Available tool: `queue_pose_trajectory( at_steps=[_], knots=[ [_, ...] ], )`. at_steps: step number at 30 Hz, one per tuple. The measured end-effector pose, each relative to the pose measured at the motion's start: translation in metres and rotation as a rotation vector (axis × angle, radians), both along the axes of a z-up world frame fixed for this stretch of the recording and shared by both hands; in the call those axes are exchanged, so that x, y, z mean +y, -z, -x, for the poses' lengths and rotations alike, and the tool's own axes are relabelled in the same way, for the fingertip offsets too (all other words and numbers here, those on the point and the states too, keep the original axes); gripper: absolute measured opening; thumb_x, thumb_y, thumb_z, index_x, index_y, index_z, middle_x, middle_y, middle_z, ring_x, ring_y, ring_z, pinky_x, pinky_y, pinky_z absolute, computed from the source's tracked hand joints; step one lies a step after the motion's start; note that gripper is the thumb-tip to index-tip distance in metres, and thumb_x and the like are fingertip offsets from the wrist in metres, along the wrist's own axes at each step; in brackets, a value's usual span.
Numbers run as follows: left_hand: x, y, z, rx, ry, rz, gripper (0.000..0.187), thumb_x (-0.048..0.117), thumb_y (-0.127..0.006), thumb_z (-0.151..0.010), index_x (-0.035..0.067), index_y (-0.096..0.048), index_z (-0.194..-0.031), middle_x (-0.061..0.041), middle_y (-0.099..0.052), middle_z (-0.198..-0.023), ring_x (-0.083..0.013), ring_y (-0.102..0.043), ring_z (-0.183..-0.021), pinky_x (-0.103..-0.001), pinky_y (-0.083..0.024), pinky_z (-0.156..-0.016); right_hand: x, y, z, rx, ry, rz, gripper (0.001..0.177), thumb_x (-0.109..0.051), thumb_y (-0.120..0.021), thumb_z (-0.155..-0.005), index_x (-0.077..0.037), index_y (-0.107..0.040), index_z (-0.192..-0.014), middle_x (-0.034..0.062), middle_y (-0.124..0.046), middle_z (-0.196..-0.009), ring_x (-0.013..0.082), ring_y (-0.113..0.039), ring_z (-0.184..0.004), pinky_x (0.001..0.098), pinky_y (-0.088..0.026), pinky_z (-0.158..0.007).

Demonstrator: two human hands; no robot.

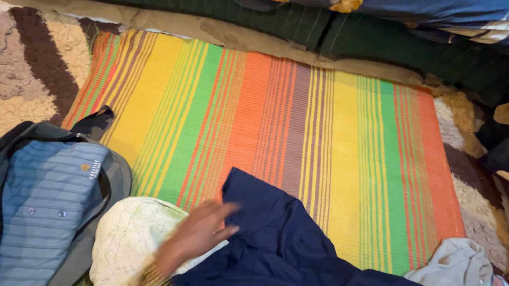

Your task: The person folds a blue t-shirt on a striped mat by smoothing the fabric, folding in the sleeves and sides, and then folding the shirt into a square.

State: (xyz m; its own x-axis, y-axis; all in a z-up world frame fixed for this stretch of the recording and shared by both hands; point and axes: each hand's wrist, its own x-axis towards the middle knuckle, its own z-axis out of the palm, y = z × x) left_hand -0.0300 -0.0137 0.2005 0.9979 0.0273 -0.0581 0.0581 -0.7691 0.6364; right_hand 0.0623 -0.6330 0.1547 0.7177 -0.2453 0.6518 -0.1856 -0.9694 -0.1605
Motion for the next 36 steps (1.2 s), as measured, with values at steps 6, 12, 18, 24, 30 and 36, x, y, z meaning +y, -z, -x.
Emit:
queue_pose_trajectory(
  at_steps=[6, 12, 18, 24, 30, 36],
  knots=[
    [-0.058, 0.094, -0.110, -0.102, -0.124, -0.253, 0.094, 0.027, -0.086, -0.068, 0.020, -0.044, -0.151, -0.019, -0.029, -0.163, -0.0462, -0.035, -0.141, -0.063, -0.046, -0.088, 0.020, 0.044, 0.030, 0.182, -0.131, 0.112, 0.100, -0.058, -0.089, -0.058, -0.003, -0.068, -0.140, 0.0268, -0.063, -0.093, 0.0434, -0.063, -0.080, 0.0508, -0.052, -0.074],
    [-0.047, 0.205, -0.107, 0.075, -0.064, -0.242, 0.042, 0.029, -0.070, -0.098, 0.015, -0.060, -0.136, -0.014, -0.072, -0.121, -0.0349, -0.071, -0.108, -0.048, -0.058, -0.089, 0.028, 0.059, 0.050, 0.071, -0.140, -0.117, 0.073, -0.059, -0.084, -0.077, -0.003, -0.063, -0.119, 0.0230, -0.066, -0.097, 0.0403, -0.066, -0.090, 0.0473, -0.054, -0.086],
    [0.031, 0.109, -0.062, 0.280, 0.075, -0.191, 0.029, 0.035, -0.071, -0.087, 0.019, -0.075, -0.111, -0.012, -0.074, -0.106, -0.0326, -0.069, -0.103, -0.047, -0.054, -0.089, -0.036, 0.036, 0.019, 0.151, -0.489, -0.314, 0.039, -0.035, -0.081, -0.087, -0.005, -0.071, -0.110, 0.0193, -0.071, -0.088, 0.0250, -0.071, -0.079, 0.0338, -0.056, -0.079],
    [0.106, -0.051, 0.014, 0.022, -0.202, -0.020, 0.025, 0.030, -0.069, -0.090, 0.011, -0.067, -0.106, -0.016, -0.074, -0.090, -0.0330, -0.071, -0.084, -0.044, -0.054, -0.073, -0.047, 0.008, 0.002, 0.077, -0.409, -0.446, 0.016, -0.011, -0.077, -0.101, -0.003, -0.066, -0.108, 0.0127, -0.069, -0.093, 0.0142, -0.067, -0.089, 0.0263, -0.053, -0.089],
    [0.136, -0.002, -0.026, 0.215, -0.417, 0.582, 0.028, 0.015, -0.063, -0.093, 0.006, -0.058, -0.119, -0.015, -0.070, -0.097, -0.0286, -0.071, -0.074, -0.047, -0.061, -0.065, 0.024, 0.012, -0.086, 0.277, -0.680, -0.805, 0.026, 0.001, -0.064, -0.086, -0.001, -0.071, -0.111, 0.0081, -0.071, -0.100, 0.0156, -0.066, -0.092, 0.0301, -0.052, -0.083],
    [0.175, -0.063, -0.152, -0.360, -0.296, 1.230, 0.025, 0.001, -0.042, -0.102, -0.007, -0.060, -0.117, -0.021, -0.072, -0.106, -0.0322, -0.074, -0.089, -0.043, -0.063, -0.083, 0.072, -0.063, -0.270, -0.062, -0.679, -0.700, 0.028, 0.008, -0.058, -0.090, 0.001, -0.076, -0.110, 0.0061, -0.070, -0.092, 0.0144, -0.060, -0.085, 0.0278, -0.048, -0.076]
  ],
)
